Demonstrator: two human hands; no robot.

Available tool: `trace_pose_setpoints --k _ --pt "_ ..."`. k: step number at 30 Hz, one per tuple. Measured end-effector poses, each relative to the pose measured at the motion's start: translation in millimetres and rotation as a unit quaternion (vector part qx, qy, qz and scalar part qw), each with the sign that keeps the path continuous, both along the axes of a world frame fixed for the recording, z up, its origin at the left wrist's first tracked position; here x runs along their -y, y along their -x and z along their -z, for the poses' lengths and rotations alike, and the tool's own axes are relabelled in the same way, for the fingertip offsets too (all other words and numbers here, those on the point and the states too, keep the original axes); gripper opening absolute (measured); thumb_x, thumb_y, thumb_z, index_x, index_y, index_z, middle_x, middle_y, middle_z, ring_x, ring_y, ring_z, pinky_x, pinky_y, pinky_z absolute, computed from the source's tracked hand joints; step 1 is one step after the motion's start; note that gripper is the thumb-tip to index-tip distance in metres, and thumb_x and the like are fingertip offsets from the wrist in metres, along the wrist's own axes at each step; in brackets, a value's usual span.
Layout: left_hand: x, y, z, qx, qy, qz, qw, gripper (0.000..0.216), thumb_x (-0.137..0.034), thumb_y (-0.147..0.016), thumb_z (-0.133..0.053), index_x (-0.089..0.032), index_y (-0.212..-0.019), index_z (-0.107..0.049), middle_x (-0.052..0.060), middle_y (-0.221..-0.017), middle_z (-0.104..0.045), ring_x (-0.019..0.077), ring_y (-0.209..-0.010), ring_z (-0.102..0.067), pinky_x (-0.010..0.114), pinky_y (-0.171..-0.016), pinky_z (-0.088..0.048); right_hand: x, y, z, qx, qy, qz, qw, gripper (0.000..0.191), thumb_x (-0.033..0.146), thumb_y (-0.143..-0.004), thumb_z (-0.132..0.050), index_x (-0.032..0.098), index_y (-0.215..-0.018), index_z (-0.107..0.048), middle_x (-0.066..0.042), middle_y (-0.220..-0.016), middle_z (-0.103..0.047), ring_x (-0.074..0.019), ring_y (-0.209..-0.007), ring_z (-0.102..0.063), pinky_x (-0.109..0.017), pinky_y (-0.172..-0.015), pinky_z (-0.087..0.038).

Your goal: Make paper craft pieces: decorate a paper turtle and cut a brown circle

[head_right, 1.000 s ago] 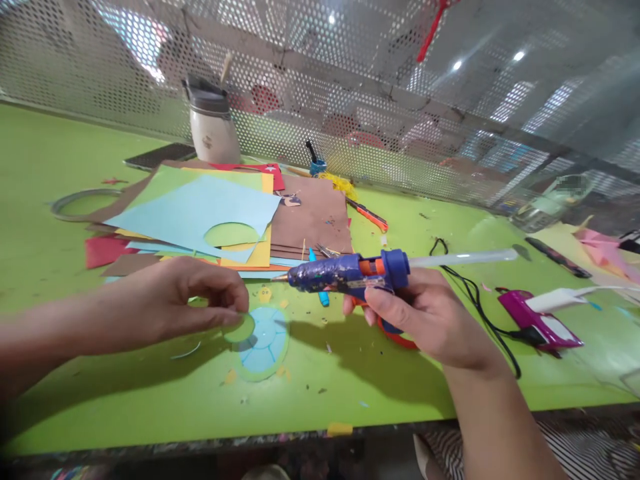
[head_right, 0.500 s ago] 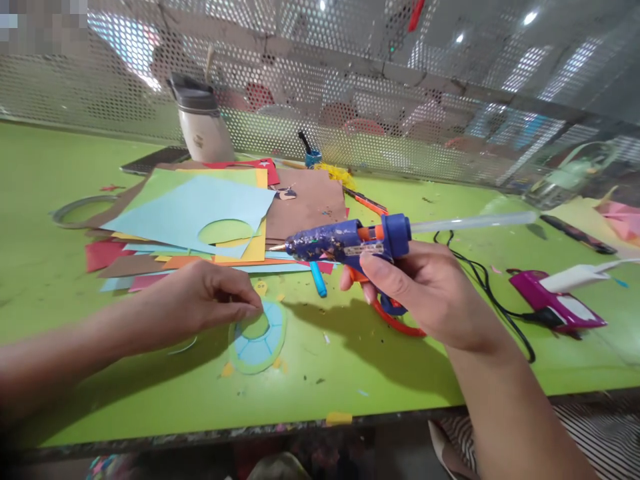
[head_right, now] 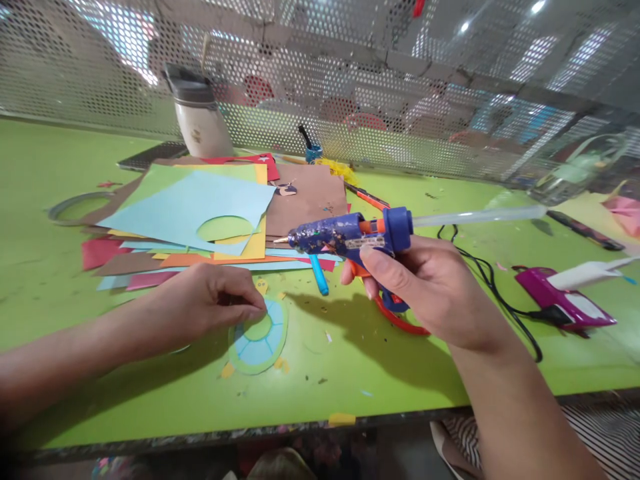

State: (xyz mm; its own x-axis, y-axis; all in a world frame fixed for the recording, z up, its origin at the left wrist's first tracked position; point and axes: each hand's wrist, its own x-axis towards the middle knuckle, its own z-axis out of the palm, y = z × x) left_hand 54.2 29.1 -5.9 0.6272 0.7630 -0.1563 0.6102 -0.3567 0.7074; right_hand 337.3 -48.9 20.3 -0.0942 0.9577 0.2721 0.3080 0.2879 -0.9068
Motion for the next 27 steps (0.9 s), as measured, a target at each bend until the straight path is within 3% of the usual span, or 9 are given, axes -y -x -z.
trace_pose_setpoints --k 15,27 --pt "1.0 -0.9 -0.4 -0.027 -0.009 0.002 1.000 0.014 -0.031 -0.078 -0.063 -0.023 -0.075 -0.075 -0.001 -0.075 -0.075 0.0170 -0.069 -0.067 0.027 -0.063 -0.049 3.7 0.3 -1.2 0.003 -0.001 -0.006 1.000 0.018 0.035 -0.098 -0.061 0.029 -0.104 -0.077 -0.002 -0.094 -0.075 -0.0135 -0.064 -0.063 -0.025 -0.059 -0.052" --pt "4.8 -2.4 -2.9 -0.046 -0.059 0.027 0.997 0.015 -0.028 -0.082 -0.061 -0.022 -0.078 -0.075 0.000 -0.080 -0.074 0.0171 -0.071 -0.066 0.029 -0.066 -0.048 4.9 2.0 -1.8 0.026 -0.007 -0.002 1.000 0.018 0.032 -0.098 -0.060 0.030 -0.104 -0.077 -0.002 -0.096 -0.075 -0.0149 -0.064 -0.064 -0.026 -0.058 -0.054"
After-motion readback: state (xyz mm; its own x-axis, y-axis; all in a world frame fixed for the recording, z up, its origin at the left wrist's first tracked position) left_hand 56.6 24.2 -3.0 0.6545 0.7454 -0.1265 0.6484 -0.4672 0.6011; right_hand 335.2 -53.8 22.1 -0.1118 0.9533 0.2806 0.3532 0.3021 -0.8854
